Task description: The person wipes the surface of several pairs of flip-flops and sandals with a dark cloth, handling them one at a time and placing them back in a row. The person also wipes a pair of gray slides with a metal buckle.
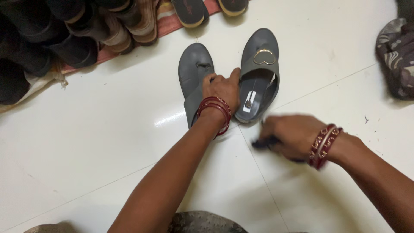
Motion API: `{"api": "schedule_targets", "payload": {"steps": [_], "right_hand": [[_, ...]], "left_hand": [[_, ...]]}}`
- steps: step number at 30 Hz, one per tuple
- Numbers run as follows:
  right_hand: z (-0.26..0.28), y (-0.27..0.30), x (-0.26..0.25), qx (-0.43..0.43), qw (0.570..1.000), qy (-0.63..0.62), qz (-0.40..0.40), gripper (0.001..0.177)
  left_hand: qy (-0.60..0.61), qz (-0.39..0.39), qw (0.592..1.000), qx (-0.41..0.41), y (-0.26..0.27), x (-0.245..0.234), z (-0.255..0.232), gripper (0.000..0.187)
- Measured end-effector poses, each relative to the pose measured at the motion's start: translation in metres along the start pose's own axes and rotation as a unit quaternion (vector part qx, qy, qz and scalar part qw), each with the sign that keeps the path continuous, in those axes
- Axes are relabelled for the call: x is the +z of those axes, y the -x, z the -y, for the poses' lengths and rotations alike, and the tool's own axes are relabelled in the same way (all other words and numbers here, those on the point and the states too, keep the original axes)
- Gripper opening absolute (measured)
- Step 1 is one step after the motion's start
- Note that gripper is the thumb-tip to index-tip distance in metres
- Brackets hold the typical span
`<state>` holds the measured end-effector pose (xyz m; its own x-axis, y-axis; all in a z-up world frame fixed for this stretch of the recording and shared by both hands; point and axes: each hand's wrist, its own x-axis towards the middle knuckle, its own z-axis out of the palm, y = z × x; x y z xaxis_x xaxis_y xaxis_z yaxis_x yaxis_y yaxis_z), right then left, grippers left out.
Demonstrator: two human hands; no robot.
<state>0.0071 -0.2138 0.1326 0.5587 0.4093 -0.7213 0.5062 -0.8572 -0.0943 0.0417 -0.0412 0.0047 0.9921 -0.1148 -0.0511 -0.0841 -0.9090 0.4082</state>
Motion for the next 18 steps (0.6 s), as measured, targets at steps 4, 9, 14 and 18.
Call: {"api": "schedule_targets", "payload": {"steps": [4, 9, 14, 18], "right_hand": [[-0.012, 0.009, -0.008, 0.065, 0.997, 0.035, 0.019, 0.034], [-0.030, 0.001, -0.023, 0.054, 0.964, -0.065, -0.253, 0.036], [-0.008, -0.047, -0.007, -0.023, 0.937, -0.050, -0.345, 0.040], [-0.004, -0.075, 0.001, 0.038, 0.936, 0.001, -0.351, 0.037]], "left_hand": [[0.009, 0.008, 1.000, -0.001, -0.002, -0.001, -0.001, 0.053], [0.009, 0.002, 1.000, -0.002, 0.000, 0.001, 0.000, 0.044], [-0.002, -0.018, 1.000, 0.010, 0.001, 0.003, 0.001, 0.043], [-0.011, -0.035, 0.999, 0.021, -0.002, 0.010, 0.005, 0.047]]}}
